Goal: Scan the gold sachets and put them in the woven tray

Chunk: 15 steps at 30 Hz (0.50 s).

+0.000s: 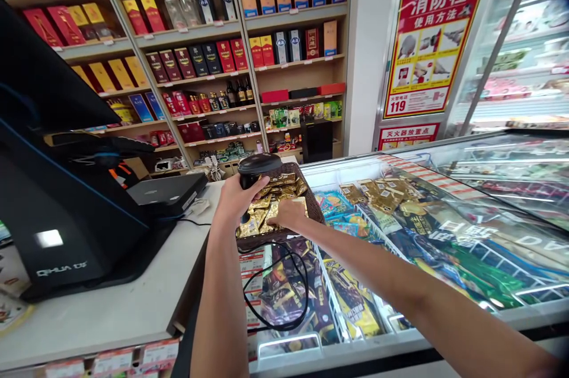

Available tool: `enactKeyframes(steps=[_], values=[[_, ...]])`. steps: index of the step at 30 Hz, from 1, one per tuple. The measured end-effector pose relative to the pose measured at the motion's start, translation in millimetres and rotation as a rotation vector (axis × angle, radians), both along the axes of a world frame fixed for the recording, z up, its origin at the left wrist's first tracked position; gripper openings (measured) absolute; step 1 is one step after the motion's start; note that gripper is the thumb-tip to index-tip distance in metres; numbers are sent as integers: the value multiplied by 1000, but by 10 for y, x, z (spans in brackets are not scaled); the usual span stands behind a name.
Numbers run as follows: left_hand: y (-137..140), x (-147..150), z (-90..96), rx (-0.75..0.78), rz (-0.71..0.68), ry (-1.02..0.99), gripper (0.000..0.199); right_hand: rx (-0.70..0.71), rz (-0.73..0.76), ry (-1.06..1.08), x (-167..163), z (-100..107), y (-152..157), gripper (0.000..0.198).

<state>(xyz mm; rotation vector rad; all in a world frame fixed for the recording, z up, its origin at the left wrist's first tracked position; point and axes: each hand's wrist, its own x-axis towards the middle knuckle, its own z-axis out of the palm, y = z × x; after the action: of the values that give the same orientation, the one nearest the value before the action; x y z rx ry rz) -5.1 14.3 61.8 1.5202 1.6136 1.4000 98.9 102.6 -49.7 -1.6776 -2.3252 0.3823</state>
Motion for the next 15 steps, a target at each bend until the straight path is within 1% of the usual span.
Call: enactKeyframes(steps=[4, 6, 8, 12, 15], values=[[-16, 14, 14, -7, -15, -16, 48, -27, -18, 87, 66, -7, -16, 36], [-18, 26, 20, -14, -15, 6, 47, -46, -60, 152, 157, 6, 15, 26], [-5, 39, 14, -19, -20, 33, 45, -28, -111, 239, 284, 7, 83, 19], [58, 88, -34, -32, -41, 78, 46, 73, -164, 447, 636, -43, 258, 17], [100, 166, -70, -43, -66, 101, 47, 50, -176, 700, 954, -103, 331, 21]])
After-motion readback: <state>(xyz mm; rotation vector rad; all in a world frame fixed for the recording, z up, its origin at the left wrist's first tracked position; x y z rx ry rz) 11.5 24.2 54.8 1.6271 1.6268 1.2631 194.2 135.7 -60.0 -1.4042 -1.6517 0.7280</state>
